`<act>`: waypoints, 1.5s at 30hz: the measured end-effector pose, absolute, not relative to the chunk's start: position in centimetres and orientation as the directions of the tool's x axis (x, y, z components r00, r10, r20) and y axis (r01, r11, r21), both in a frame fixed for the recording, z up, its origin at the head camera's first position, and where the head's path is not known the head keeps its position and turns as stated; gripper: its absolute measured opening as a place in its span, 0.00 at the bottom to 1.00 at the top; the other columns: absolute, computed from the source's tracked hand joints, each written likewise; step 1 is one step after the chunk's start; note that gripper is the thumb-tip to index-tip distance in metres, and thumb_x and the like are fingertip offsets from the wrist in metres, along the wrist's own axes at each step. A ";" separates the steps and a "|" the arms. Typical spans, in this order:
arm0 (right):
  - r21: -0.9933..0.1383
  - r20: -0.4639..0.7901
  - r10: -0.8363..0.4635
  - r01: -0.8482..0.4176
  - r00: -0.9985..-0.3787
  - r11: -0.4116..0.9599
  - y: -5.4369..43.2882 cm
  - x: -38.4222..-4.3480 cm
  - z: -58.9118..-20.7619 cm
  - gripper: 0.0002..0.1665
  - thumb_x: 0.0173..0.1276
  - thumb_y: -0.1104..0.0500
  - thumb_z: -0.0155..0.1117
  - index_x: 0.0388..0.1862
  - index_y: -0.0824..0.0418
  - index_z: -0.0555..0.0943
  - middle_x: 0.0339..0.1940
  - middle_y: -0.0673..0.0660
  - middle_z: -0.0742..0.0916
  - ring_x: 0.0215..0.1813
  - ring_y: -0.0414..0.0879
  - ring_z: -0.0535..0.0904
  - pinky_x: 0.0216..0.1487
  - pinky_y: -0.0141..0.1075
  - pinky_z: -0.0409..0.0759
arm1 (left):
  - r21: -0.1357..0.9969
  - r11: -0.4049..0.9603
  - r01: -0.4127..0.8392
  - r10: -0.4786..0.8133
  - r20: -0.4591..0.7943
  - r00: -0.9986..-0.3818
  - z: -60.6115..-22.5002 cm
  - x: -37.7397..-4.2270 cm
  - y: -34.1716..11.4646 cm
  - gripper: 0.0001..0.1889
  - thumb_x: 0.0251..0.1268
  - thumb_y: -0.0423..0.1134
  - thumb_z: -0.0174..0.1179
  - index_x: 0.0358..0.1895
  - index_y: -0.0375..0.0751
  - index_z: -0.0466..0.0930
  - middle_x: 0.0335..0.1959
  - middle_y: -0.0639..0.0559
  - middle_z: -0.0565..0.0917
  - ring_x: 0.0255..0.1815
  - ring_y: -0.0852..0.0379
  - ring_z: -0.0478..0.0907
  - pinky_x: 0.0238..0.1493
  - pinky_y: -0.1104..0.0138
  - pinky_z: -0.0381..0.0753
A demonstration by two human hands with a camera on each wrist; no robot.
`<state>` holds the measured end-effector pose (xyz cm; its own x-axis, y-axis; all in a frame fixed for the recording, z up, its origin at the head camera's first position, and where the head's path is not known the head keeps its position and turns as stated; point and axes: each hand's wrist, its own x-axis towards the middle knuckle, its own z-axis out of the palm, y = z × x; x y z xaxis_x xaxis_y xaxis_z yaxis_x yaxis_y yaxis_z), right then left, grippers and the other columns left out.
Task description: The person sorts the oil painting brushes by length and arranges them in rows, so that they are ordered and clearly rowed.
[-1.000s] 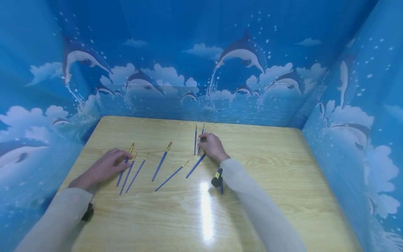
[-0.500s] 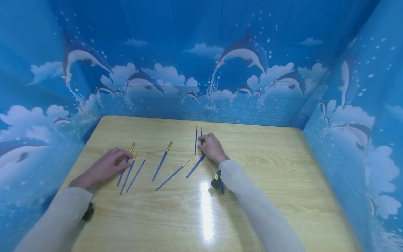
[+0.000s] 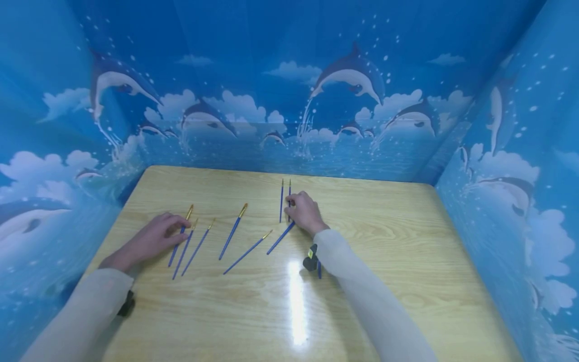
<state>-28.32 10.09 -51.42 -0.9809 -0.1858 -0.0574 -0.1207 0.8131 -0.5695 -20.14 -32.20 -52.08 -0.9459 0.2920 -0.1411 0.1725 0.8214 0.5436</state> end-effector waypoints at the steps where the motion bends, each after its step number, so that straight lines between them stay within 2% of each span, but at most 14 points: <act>1: -0.572 -0.058 -0.184 -0.118 -0.981 0.812 10.1 -28.3 -51.4 0.27 0.77 0.57 0.71 0.72 0.60 0.83 0.56 0.57 0.84 0.52 0.51 0.80 0.60 0.47 0.84 | 0.544 0.822 0.169 0.290 -0.144 -0.946 -52.0 -20.1 -32.2 0.22 0.80 0.55 0.65 0.67 0.47 0.82 0.68 0.35 0.80 0.71 0.32 0.75 0.72 0.28 0.72; 7: -0.598 -0.035 -0.168 -0.114 -0.985 0.794 9.8 -27.8 -51.3 0.26 0.77 0.56 0.72 0.71 0.58 0.83 0.54 0.56 0.84 0.52 0.50 0.81 0.57 0.45 0.84 | 0.546 0.824 0.154 0.283 -0.159 -0.946 -52.0 -20.2 -32.2 0.22 0.80 0.55 0.65 0.67 0.47 0.82 0.68 0.36 0.80 0.70 0.32 0.75 0.71 0.29 0.74; 14: -0.622 -0.006 -0.169 -0.128 -0.986 0.773 9.5 -26.4 -51.2 0.21 0.79 0.55 0.69 0.67 0.58 0.85 0.47 0.54 0.84 0.46 0.48 0.80 0.46 0.40 0.83 | 0.553 0.821 0.142 0.274 -0.164 -0.947 -52.0 -20.2 -32.3 0.23 0.80 0.55 0.64 0.67 0.47 0.82 0.68 0.36 0.80 0.70 0.32 0.76 0.71 0.29 0.74; 21: -0.611 0.027 -0.202 -0.176 -0.979 0.772 10.0 -24.5 -51.3 0.16 0.78 0.55 0.70 0.60 0.59 0.87 0.44 0.53 0.87 0.46 0.47 0.81 0.52 0.42 0.84 | 0.550 0.821 0.152 0.283 -0.160 -0.946 -52.0 -20.2 -32.2 0.23 0.80 0.55 0.65 0.68 0.47 0.82 0.69 0.36 0.79 0.71 0.31 0.75 0.72 0.28 0.73; 26: -0.576 0.041 -0.233 -0.214 -0.972 0.789 10.6 -23.5 -51.4 0.11 0.78 0.54 0.71 0.52 0.58 0.88 0.40 0.52 0.90 0.42 0.46 0.83 0.54 0.45 0.84 | 0.542 0.827 0.150 0.278 -0.162 -0.947 -52.1 -20.3 -32.2 0.23 0.80 0.54 0.65 0.68 0.47 0.81 0.69 0.36 0.79 0.72 0.31 0.74 0.73 0.28 0.72; 31: -0.548 0.051 -0.251 -0.237 -0.967 0.802 11.0 -23.0 -51.7 0.08 0.76 0.53 0.74 0.46 0.56 0.89 0.36 0.50 0.91 0.38 0.44 0.84 0.53 0.44 0.82 | 0.548 0.821 0.158 0.284 -0.153 -0.947 -52.1 -20.2 -32.1 0.23 0.80 0.54 0.65 0.67 0.46 0.82 0.68 0.36 0.80 0.70 0.32 0.75 0.72 0.29 0.74; 33: -0.548 0.049 -0.256 -0.241 -0.965 0.801 11.2 -22.8 -51.8 0.08 0.75 0.53 0.74 0.45 0.55 0.89 0.35 0.49 0.90 0.37 0.42 0.83 0.49 0.41 0.83 | 0.548 0.821 0.157 0.283 -0.152 -0.947 -52.1 -20.1 -32.1 0.23 0.80 0.54 0.65 0.67 0.46 0.82 0.68 0.36 0.80 0.70 0.32 0.75 0.72 0.29 0.74; 40: -0.555 0.020 -0.269 -0.235 -0.963 0.798 11.6 -22.6 -51.9 0.07 0.75 0.52 0.74 0.44 0.54 0.88 0.35 0.48 0.90 0.36 0.40 0.81 0.45 0.36 0.83 | 0.549 0.822 0.152 0.280 -0.158 -0.947 -52.0 -20.2 -32.1 0.23 0.80 0.54 0.65 0.67 0.46 0.82 0.68 0.35 0.79 0.71 0.31 0.75 0.72 0.28 0.72; 45: -0.554 0.017 -0.279 -0.241 -0.960 0.797 11.8 -22.1 -51.6 0.07 0.75 0.52 0.74 0.43 0.53 0.89 0.34 0.47 0.90 0.36 0.40 0.82 0.55 0.44 0.82 | 0.551 0.821 0.147 0.277 -0.161 -0.947 -52.2 -20.3 -32.3 0.23 0.80 0.56 0.65 0.67 0.47 0.82 0.68 0.37 0.79 0.71 0.32 0.75 0.72 0.28 0.73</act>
